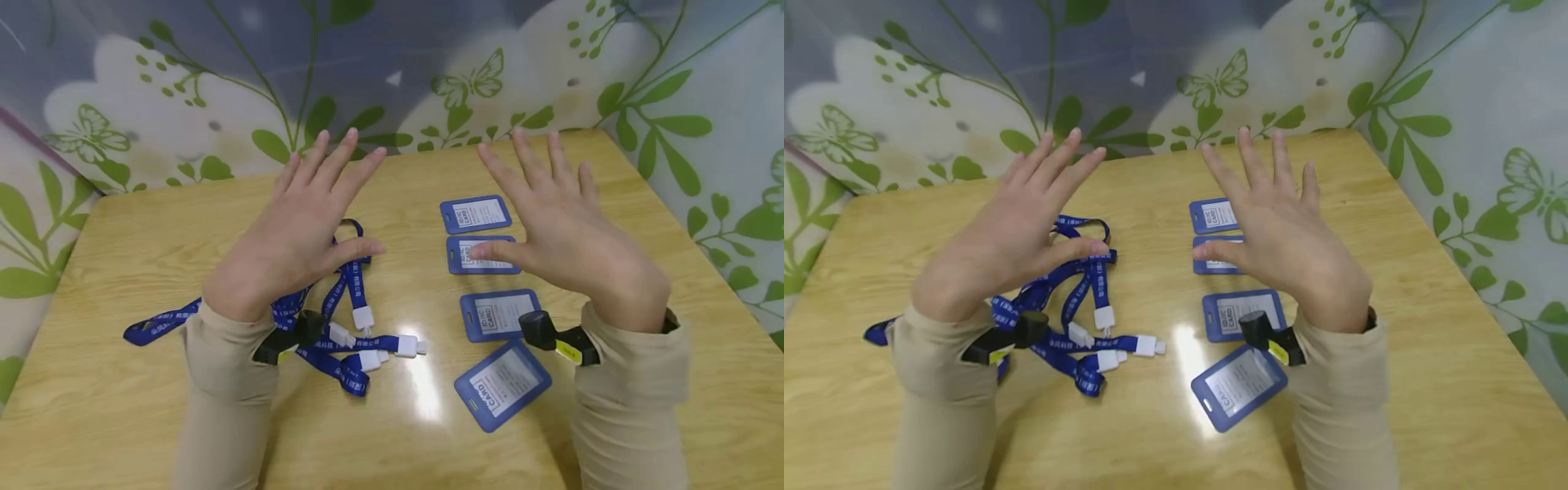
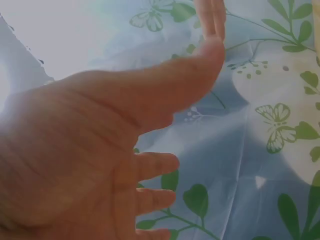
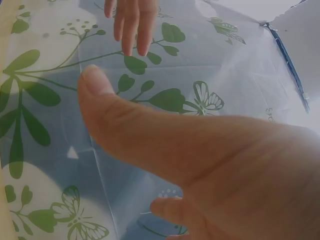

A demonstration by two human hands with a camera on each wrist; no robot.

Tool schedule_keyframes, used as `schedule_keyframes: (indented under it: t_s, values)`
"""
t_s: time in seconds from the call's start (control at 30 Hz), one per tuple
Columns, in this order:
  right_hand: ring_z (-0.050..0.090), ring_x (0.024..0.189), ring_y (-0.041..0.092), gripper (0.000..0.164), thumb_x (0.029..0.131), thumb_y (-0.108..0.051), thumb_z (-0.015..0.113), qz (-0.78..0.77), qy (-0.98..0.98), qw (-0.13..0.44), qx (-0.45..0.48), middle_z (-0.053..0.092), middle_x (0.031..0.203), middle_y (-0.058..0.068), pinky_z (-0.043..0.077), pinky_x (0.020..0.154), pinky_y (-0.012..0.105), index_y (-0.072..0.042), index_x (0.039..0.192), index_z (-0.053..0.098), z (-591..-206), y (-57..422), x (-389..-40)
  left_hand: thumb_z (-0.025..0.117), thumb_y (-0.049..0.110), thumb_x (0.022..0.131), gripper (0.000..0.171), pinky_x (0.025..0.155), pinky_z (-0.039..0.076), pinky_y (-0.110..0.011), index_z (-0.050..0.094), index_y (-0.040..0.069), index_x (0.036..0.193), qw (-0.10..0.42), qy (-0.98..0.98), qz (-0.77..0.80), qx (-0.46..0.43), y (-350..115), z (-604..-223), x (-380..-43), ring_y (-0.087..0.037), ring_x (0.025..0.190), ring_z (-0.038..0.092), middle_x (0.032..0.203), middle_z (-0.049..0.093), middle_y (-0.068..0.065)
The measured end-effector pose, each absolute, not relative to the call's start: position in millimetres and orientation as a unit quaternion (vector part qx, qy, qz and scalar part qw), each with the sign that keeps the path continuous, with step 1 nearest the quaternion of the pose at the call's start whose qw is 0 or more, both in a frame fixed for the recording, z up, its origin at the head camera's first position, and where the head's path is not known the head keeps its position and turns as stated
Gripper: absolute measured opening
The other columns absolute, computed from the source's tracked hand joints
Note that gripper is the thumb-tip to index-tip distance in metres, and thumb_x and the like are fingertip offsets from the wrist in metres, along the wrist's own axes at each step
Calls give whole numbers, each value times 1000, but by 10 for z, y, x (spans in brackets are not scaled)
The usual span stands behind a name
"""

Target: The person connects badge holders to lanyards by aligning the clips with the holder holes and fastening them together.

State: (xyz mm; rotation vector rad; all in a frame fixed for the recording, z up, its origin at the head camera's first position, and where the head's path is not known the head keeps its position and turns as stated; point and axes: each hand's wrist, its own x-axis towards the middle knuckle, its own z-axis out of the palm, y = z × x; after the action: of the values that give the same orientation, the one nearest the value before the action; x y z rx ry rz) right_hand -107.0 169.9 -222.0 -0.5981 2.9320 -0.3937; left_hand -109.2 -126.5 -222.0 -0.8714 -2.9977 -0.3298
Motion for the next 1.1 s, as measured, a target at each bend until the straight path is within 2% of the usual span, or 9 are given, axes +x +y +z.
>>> schedule_keyframes:
  t_s: [0.2, 0.37, 0.43, 0.5, 0.6, 0.67, 0.83, 1.0, 1.1]
  values:
    - [-32, 147, 36, 105, 93, -54, 67, -140, 968, 70, -195, -24, 165, 5, -12, 112, 75, -32, 162, -9, -2239, 1739, -1090, 68, 37, 97, 77, 124, 10, -59, 29, 17, 160, 20, -938, -99, -332, -1276, -2258, -1097, -37, 156, 6, 169, 13, -12]
    - [-30, 148, 40, 103, 94, -55, 66, -144, 967, 87, -191, -21, 166, 9, -9, 112, 77, -30, 163, -8, -2295, 1789, -1148, 76, 19, 92, 54, 120, 26, -57, 56, 6, 140, 18, -932, -86, -353, -1343, -2426, -1103, -37, 147, 35, 156, 43, -17]
    - [-28, 148, 43, 103, 94, -55, 65, -145, 966, 95, -191, -18, 167, 12, -7, 111, 78, -28, 163, -6, -2324, 1826, -1207, 78, 13, 90, 43, 117, 33, -55, 63, 7, 129, -7, -931, -70, -358, -1332, -2522, -1093, -35, 138, 47, 144, 56, -15]
    - [-26, 148, 47, 102, 94, -57, 63, -143, 965, 109, -189, -15, 168, 15, -4, 111, 79, -26, 164, -4, -2365, 1875, -1287, 78, 9, 88, 35, 113, 39, -52, 66, 9, 122, -72, -924, -63, -371, -1291, -2633, -1074, -32, 129, 54, 132, 63, -10]
    - [-19, 149, 52, 99, 95, -58, 62, -152, 960, 151, -179, -10, 168, 19, -2, 111, 79, -24, 164, -1, -2445, 1947, -1417, 76, -1, 86, 32, 106, 46, -44, 68, 12, 114, -175, -902, -70, -388, -1191, -2801, -1047, -24, 118, 57, 121, 65, -2]
    - [-9, 150, 54, 96, 97, -55, 61, -160, 954, 176, -183, -3, 167, 24, 1, 113, 77, -18, 164, 3, -2532, 1992, -1507, 75, -7, 83, 37, 100, 49, -40, 69, 14, 112, -217, -892, -76, -390, -1136, -2905, -1039, -21, 112, 57, 118, 64, -1]
    - [15, 149, 52, 88, 100, -44, 61, -191, 937, 209, -204, 16, 164, 30, 14, 119, 66, -2, 161, 14, -2802, 2073, -1696, 77, -9, 80, 40, 91, 50, -35, 67, 18, 108, -244, -900, -23, -360, -1038, -3094, -1054, -19, 99, 54, 106, 61, 2]
    - [21, 148, 52, 83, 100, -40, 62, -204, 931, 225, -204, 22, 161, 32, 20, 118, 65, 2, 159, 20, -3030, 2113, -1822, 76, 0, 83, 29, 83, 47, -34, 61, 20, 98, -268, -901, 12, -341, -978, -3225, -1078, -20, 92, 49, 95, 54, 3]
    - [22, 147, 52, 82, 100, -39, 63, -200, 932, 226, -203, 24, 160, 34, 20, 119, 64, 3, 158, 23, -3138, 2113, -1887, 78, 7, 84, 27, 79, 47, -33, 60, 20, 99, -273, -904, -2, -329, -979, -3250, -1097, -19, 89, 51, 95, 55, 3]
